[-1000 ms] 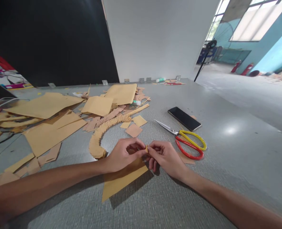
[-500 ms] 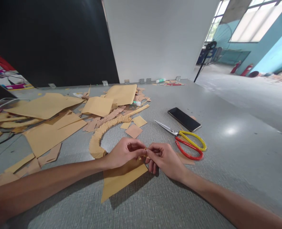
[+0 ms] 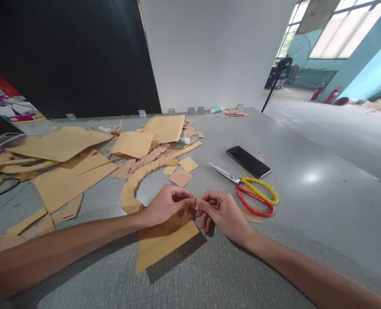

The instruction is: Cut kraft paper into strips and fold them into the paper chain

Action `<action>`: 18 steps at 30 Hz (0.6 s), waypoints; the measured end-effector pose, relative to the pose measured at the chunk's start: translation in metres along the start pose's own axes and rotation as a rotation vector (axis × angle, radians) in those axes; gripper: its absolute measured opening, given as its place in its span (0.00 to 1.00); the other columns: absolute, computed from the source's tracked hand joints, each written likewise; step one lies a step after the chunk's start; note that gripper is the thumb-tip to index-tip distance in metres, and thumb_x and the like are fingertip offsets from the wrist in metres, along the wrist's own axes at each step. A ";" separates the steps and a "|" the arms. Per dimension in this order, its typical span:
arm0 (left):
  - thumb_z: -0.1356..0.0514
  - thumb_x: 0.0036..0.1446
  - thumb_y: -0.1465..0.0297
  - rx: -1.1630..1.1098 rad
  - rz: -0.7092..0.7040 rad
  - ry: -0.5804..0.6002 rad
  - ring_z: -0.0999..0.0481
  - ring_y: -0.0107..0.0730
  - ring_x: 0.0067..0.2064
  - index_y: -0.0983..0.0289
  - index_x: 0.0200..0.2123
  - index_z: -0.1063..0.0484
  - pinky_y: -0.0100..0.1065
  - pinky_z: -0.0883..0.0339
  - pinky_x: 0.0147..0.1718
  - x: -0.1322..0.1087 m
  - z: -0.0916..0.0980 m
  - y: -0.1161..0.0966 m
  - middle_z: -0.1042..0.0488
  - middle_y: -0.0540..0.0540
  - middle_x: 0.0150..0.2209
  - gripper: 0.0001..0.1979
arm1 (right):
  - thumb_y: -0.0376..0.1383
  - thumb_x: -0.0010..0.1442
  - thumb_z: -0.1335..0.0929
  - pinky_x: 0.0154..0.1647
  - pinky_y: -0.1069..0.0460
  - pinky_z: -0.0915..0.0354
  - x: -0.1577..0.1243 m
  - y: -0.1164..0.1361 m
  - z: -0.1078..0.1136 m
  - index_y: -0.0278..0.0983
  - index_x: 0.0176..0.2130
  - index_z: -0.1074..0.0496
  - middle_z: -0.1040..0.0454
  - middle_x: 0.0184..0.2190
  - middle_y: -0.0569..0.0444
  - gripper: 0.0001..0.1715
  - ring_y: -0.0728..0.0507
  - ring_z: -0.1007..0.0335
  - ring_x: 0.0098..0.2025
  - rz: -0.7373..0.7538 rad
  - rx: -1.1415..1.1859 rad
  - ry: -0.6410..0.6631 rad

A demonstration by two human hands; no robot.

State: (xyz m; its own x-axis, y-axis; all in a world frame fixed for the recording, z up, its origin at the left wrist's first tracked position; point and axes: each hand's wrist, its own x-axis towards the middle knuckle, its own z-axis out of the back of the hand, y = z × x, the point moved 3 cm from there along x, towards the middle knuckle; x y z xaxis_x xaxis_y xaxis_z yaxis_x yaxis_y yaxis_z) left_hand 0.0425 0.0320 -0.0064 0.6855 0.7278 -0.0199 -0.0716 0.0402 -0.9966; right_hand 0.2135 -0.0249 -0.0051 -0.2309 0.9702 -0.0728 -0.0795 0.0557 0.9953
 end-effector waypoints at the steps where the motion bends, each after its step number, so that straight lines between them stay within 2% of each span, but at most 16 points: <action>1: 0.33 0.60 0.55 -0.008 -0.007 -0.016 0.27 0.25 0.25 0.68 0.36 0.21 0.27 0.34 0.24 0.001 0.001 0.000 0.21 0.55 0.28 0.19 | 0.54 0.65 0.31 0.20 0.55 0.29 0.000 0.001 0.000 0.34 0.34 0.27 0.24 0.23 0.54 0.25 0.49 0.26 0.19 0.010 0.010 0.007; 4: 0.34 0.60 0.56 -0.035 -0.022 -0.028 0.26 0.26 0.26 0.68 0.38 0.21 0.28 0.31 0.27 0.003 0.002 0.001 0.21 0.56 0.29 0.18 | 0.54 0.64 0.30 0.21 0.55 0.28 0.001 0.002 0.000 0.34 0.36 0.26 0.23 0.24 0.53 0.25 0.49 0.26 0.20 0.019 0.022 0.036; 9: 0.33 0.60 0.56 -0.135 -0.025 0.048 0.21 0.30 0.31 0.69 0.39 0.21 0.29 0.27 0.30 0.005 0.001 0.001 0.19 0.58 0.31 0.19 | 0.52 0.64 0.29 0.21 0.55 0.29 0.002 0.002 0.003 0.34 0.33 0.27 0.23 0.22 0.54 0.23 0.49 0.27 0.20 -0.003 -0.007 0.009; 18: 0.31 0.57 0.57 -0.156 0.017 0.071 0.21 0.30 0.28 0.69 0.37 0.23 0.31 0.26 0.29 0.004 0.000 0.004 0.19 0.59 0.30 0.19 | 0.51 0.64 0.29 0.20 0.55 0.29 0.000 -0.007 0.003 0.35 0.33 0.27 0.22 0.25 0.53 0.22 0.49 0.26 0.20 -0.021 -0.030 0.025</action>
State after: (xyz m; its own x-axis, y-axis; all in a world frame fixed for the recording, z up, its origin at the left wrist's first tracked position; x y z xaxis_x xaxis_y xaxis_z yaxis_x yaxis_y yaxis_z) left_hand 0.0449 0.0355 -0.0109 0.7351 0.6769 -0.0369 0.0260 -0.0824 -0.9963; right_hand 0.2171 -0.0241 -0.0117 -0.2529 0.9628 -0.0952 -0.1138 0.0681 0.9912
